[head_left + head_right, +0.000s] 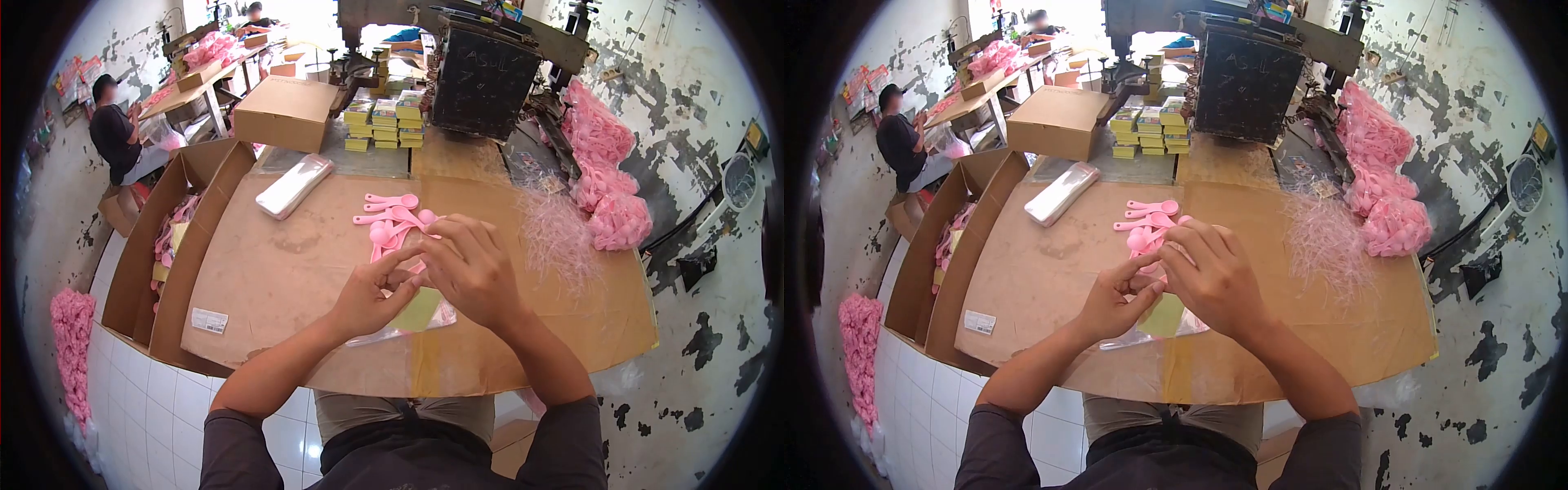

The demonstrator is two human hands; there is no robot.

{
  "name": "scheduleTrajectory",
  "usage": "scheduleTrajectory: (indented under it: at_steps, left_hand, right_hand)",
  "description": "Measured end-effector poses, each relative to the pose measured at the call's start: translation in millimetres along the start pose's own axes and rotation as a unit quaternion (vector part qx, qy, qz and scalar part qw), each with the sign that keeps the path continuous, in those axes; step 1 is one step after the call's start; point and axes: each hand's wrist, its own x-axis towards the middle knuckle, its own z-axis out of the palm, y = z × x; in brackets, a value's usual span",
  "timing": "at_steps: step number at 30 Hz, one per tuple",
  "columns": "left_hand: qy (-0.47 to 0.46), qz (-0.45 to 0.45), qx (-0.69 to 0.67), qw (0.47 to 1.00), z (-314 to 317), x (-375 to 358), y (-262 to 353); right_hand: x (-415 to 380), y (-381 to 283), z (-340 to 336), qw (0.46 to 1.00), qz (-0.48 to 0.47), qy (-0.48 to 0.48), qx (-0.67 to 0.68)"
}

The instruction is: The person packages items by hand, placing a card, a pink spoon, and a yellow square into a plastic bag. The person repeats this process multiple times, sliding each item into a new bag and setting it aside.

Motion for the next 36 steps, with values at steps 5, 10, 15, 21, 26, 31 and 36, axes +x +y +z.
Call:
scheduleTrajectory:
  at_steps: [5, 10, 15, 21, 26, 31, 36]
  left_hand:
    - [-0.005, 0.015, 0.136, 0.991, -0.7, -0.6, 5.2]
    - [-0.032, 0.046, 0.182, 0.982, 0.5, 0.1, -5.0]
    - [-0.044, -0.055, -0.021, 0.997, -5.9, 4.0, -5.4]
    - [-0.026, -0.084, -0.141, 0.986, -12.1, 11.3, -13.5]
    - [-0.024, -0.08, -0.118, 0.989, -11.0, 12.6, -14.5]
    - [-0.001, -0.098, -0.147, 0.984, -7.1, 14.8, -18.4]
    - [0.007, -0.128, -0.113, 0.985, -7.0, 13.0, -26.8]
  right_hand:
    - [-4.9, 1.3, 13.1, 0.996, -0.051, -0.033, -0.069]
    - [-5.5, 11.7, 15.1, 0.997, -0.018, -0.057, -0.056]
    - [-29.1, 66.1, -12.9, 0.823, 0.379, -0.073, 0.417]
    - [-111.3, 188.2, -75.0, 0.703, 0.472, -0.028, 0.531]
    - [-183.4, 214.9, -57.4, 0.887, 0.342, -0.12, -0.285]
    - [-111.1, 133.5, -36.9, 0.945, 0.327, -0.02, -0.004]
    - [-71.5, 52.2, 18.3, 0.811, 0.335, -0.175, 0.446]
